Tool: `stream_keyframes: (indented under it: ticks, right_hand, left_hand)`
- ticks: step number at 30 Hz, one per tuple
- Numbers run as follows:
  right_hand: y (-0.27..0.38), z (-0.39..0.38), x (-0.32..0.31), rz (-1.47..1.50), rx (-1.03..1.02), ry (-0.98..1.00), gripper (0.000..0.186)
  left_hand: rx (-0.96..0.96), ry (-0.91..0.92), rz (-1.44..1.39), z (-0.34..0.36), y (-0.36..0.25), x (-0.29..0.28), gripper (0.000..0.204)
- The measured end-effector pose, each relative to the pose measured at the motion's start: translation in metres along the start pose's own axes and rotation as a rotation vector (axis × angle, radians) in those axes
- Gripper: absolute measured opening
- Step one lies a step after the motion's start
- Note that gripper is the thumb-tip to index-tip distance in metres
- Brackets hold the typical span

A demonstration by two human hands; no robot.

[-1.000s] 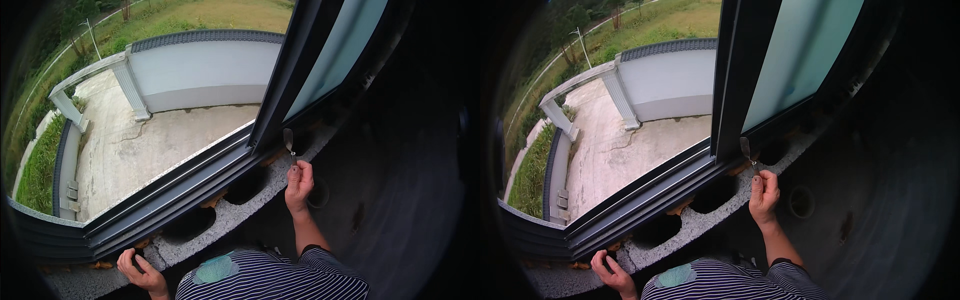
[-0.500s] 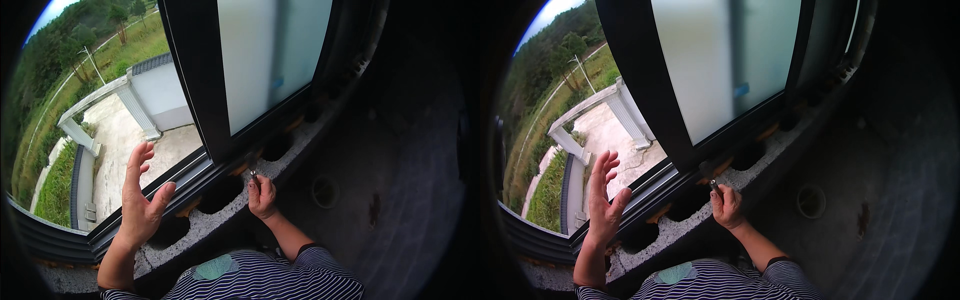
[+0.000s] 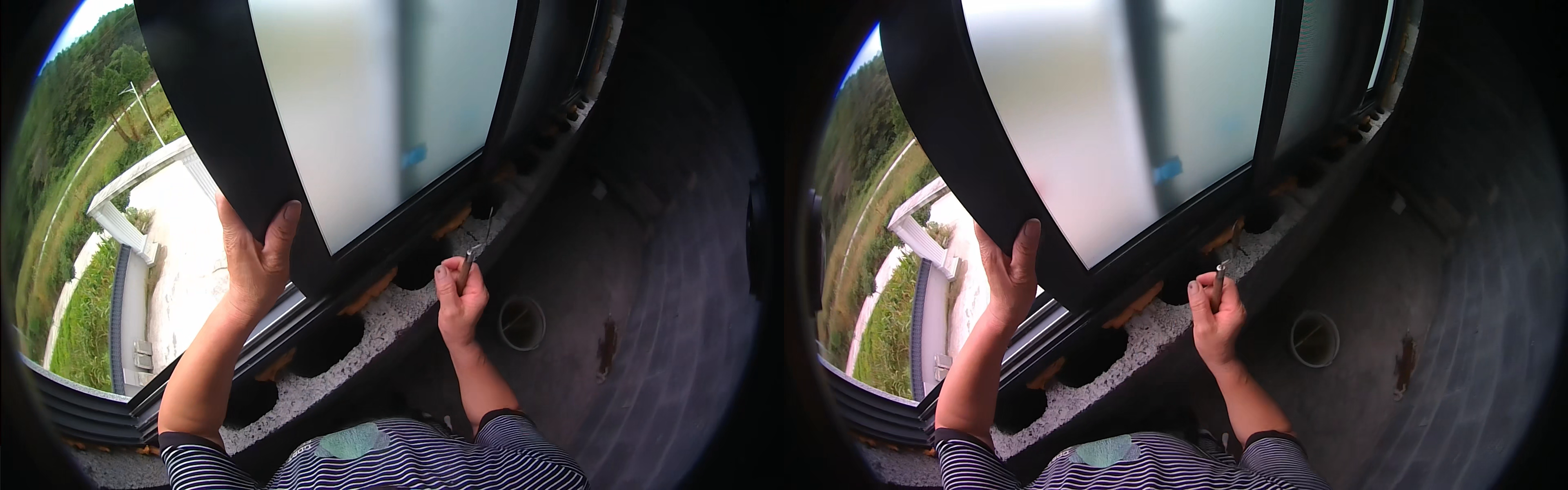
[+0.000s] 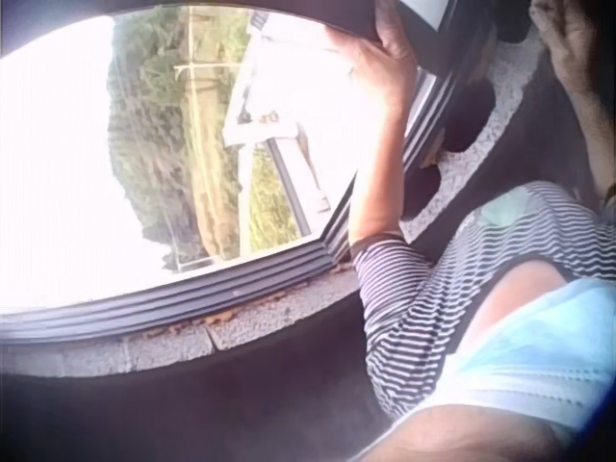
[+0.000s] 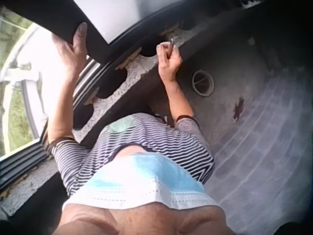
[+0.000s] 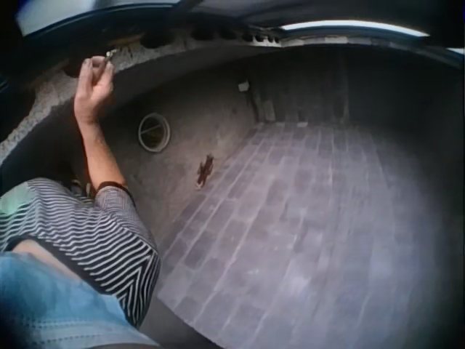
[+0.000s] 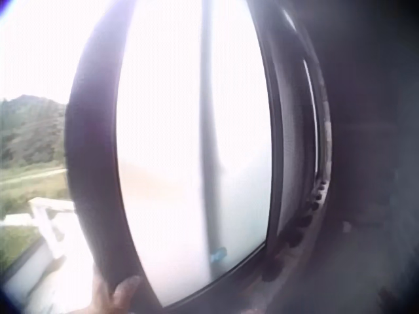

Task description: The person uses a metal pry tool to remove a black window frame from a concrete wall. They work along the bottom and side edges, prying the frame away from the wall. The person then moves to an adjacent window and repeats the removal process.

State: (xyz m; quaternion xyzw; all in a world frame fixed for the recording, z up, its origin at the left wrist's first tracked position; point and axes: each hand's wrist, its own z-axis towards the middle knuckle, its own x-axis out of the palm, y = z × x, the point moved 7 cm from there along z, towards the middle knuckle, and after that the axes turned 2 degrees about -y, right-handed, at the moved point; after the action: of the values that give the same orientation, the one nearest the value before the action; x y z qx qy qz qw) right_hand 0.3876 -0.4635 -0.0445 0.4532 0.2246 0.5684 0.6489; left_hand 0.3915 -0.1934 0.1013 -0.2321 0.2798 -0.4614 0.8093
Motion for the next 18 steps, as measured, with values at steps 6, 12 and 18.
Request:
stream_keyframes:
  ticks: [6, 12, 18]
  right_hand:
    - [-0.067, 0.089, -0.009, -0.081, 0.241, 0.052, 0.014]
    - [-0.08, 0.095, 0.01, -0.163, 0.294, 0.101, 0.012]
    - [-0.068, 0.086, 0.016, -0.005, 0.302, 0.074, 0.008]
  left_hand:
    - [0.05, 0.008, 0.019, -0.001, 0.001, 0.001, 0.05]
    - [0.056, -0.022, 0.003, -0.004, 0.002, -0.003, 0.048]
    - [0.164, -0.038, 0.13, -0.001, -0.004, -0.004, 0.043]
